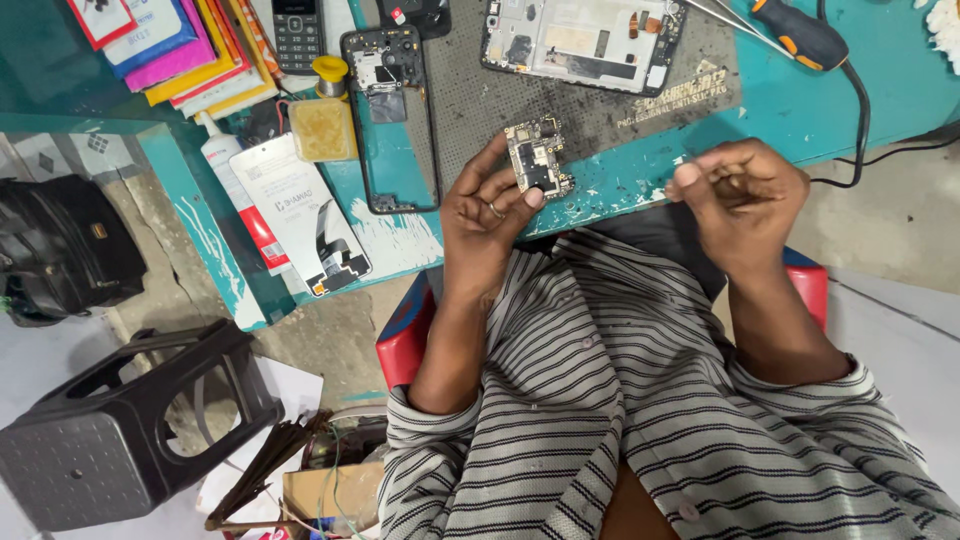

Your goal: The person holds a disassembled phone motherboard and cleans it with a small brush, then pours liquid from a brown bottle onto the board. They continue brushing the board, handle the phone frame, and use a screwdriver to work on the board's screws for the rest of the clip.

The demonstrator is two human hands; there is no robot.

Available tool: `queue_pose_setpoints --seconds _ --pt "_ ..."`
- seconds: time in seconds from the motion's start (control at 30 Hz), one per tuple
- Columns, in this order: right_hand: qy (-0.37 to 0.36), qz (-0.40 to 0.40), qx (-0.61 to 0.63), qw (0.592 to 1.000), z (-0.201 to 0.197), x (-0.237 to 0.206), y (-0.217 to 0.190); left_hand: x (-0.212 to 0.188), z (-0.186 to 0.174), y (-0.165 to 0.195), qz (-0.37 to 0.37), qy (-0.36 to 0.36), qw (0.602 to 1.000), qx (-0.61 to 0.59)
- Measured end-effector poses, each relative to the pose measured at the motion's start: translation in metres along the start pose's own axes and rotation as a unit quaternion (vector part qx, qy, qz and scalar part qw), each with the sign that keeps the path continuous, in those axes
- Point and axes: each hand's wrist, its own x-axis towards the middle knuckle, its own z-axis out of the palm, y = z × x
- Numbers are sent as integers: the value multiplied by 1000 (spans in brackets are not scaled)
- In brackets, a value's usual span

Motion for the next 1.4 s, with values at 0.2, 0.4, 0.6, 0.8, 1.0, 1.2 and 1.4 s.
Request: queue_pose_setpoints --seconds 0.2,0.4,0.6,0.8,1.0,1.2,1.4 --pt "14 7 -4 1000 -7 -1 7 0 -4 -6 -6 33 998 57" --pt "9 -21 -34 999 -3 2 17 8 -6 -7 81 47 976 198" --pt "4 -125 -138 982 -3 19 24 20 1 5 201 80 894 393" --pt "34 -216 -229 948 6 27 33 20 5 12 344 113 805 471" --pt "45 -178 -188 965 5 22 34 14 -7 10 391 62 803 446" --pt "3 -225 -179 958 4 27 30 12 -10 10 409 32 808 423" --pt "8 -185 -182 966 8 25 17 8 0 23 371 35 819 437"
